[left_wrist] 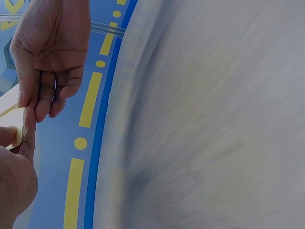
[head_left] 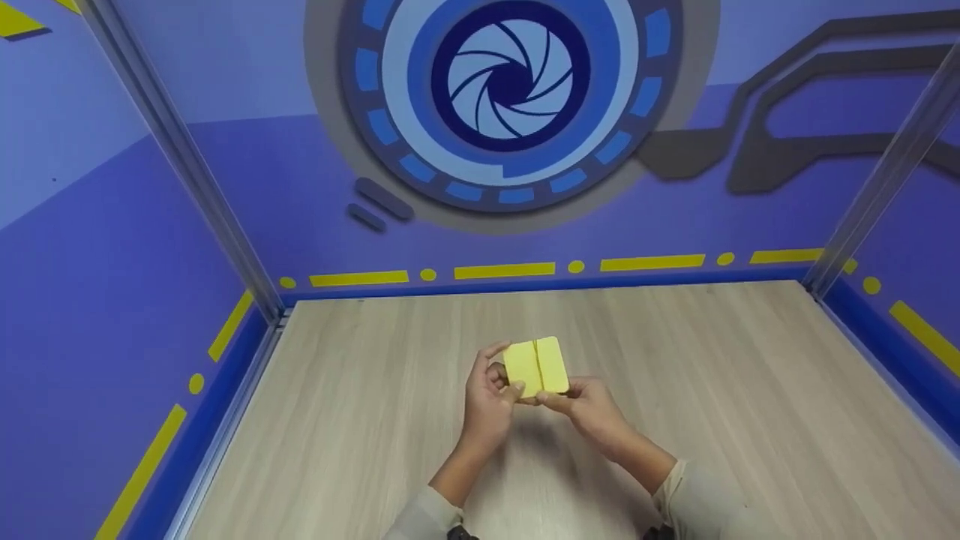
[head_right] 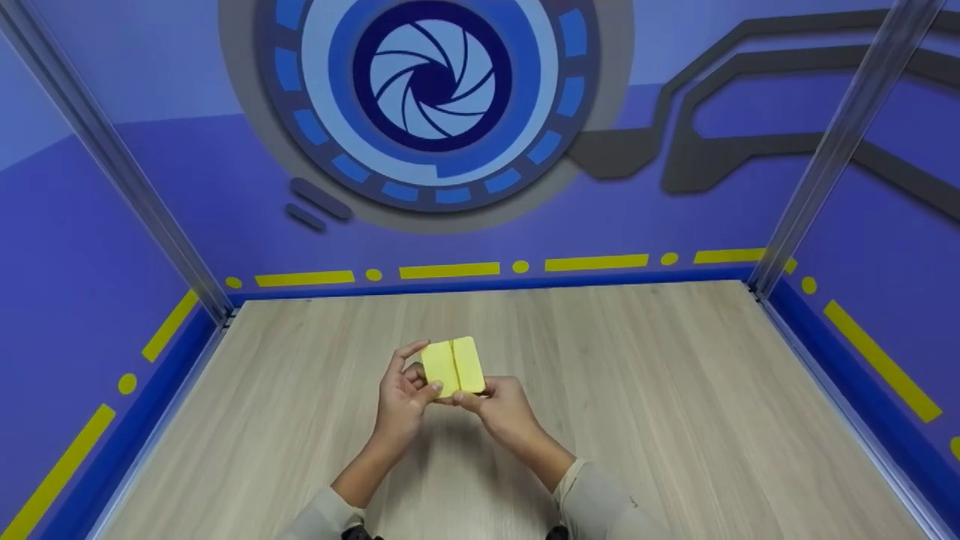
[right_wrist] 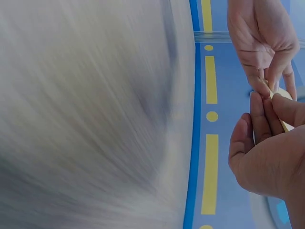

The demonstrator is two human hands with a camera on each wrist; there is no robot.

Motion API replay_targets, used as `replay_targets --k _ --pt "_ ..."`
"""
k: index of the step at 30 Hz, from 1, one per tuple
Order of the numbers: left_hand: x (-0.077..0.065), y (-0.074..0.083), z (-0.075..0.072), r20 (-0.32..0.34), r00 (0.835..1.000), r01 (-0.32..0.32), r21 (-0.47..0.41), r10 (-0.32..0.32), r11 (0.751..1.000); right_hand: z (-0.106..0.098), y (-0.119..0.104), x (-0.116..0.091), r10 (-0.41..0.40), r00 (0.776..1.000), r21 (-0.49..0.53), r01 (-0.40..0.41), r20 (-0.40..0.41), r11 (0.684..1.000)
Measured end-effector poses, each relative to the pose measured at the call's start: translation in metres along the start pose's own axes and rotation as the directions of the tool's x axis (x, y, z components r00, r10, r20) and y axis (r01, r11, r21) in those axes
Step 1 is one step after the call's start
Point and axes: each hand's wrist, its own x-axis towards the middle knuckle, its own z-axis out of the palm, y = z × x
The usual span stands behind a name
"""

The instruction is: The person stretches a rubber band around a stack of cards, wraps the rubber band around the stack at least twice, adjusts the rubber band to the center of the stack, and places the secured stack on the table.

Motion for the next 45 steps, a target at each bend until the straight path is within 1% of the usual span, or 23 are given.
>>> replay_targets --k 4,7,10,14,17,21,25,30,35,41,43,45 --pt "0.001 0.0 -0.003 0.016 1.0 -0.004 -0.013 0.004 1.0 -0.003 -0.001 0.001 -0.021 0.999 -0.015 0.021 0.027 1.0" --pt "0.001 0.001 -0.006 0.026 1.0 0.0 -0.002 0.0 1.0 -0.006 -0.004 0.001 -0.031 0.999 -0.025 0.032 0.025 0.999" --pt "0.001 0.001 -0.008 0.029 1.0 0.008 0.025 -0.009 1.0 -0.008 -0.008 0.002 -0.025 1.0 -0.037 0.025 -0.016 0.999" --pt "-0.001 0.001 -0.01 0.045 0.999 0.02 0.066 -0.023 0.998 -0.011 -0.017 0.007 -0.017 0.995 -0.015 0.016 -0.095 1.0" --pt "-0.002 0.001 -0.01 0.073 0.997 0.02 0.083 -0.026 0.996 -0.012 -0.023 0.01 -0.04 0.99 0.001 0.04 -0.132 0.999" --pt "-0.005 0.001 -0.009 0.121 0.992 0.021 0.089 -0.032 0.996 -0.014 -0.029 0.013 -0.073 0.986 -0.006 0.073 -0.153 0.997" --pt "-0.007 0.002 -0.009 0.146 0.988 0.031 0.087 -0.044 0.996 -0.014 -0.032 0.015 -0.08 0.985 -0.013 0.079 -0.15 0.997" --pt "-0.007 0.004 -0.007 0.153 0.987 0.032 0.093 -0.046 0.995 -0.012 -0.033 0.015 -0.094 0.987 -0.036 0.09 -0.131 0.995" --pt "-0.007 0.005 -0.005 0.138 0.99 0.022 0.106 -0.037 0.994 -0.012 -0.035 0.017 -0.121 0.985 -0.024 0.119 -0.124 0.993" --pt "-0.006 0.006 -0.006 0.116 0.993 0.015 0.089 -0.025 0.996 -0.012 -0.03 0.017 -0.088 0.987 0.004 0.09 -0.132 0.996" --pt "-0.006 0.006 -0.007 0.101 0.995 0.017 0.074 -0.025 0.997 -0.012 -0.028 0.015 -0.074 0.992 0.005 0.075 -0.098 0.997" --pt "-0.005 0.006 -0.008 0.083 0.996 0.018 0.059 -0.023 0.998 -0.012 -0.024 0.013 -0.066 0.997 -0.007 0.066 -0.042 0.998"
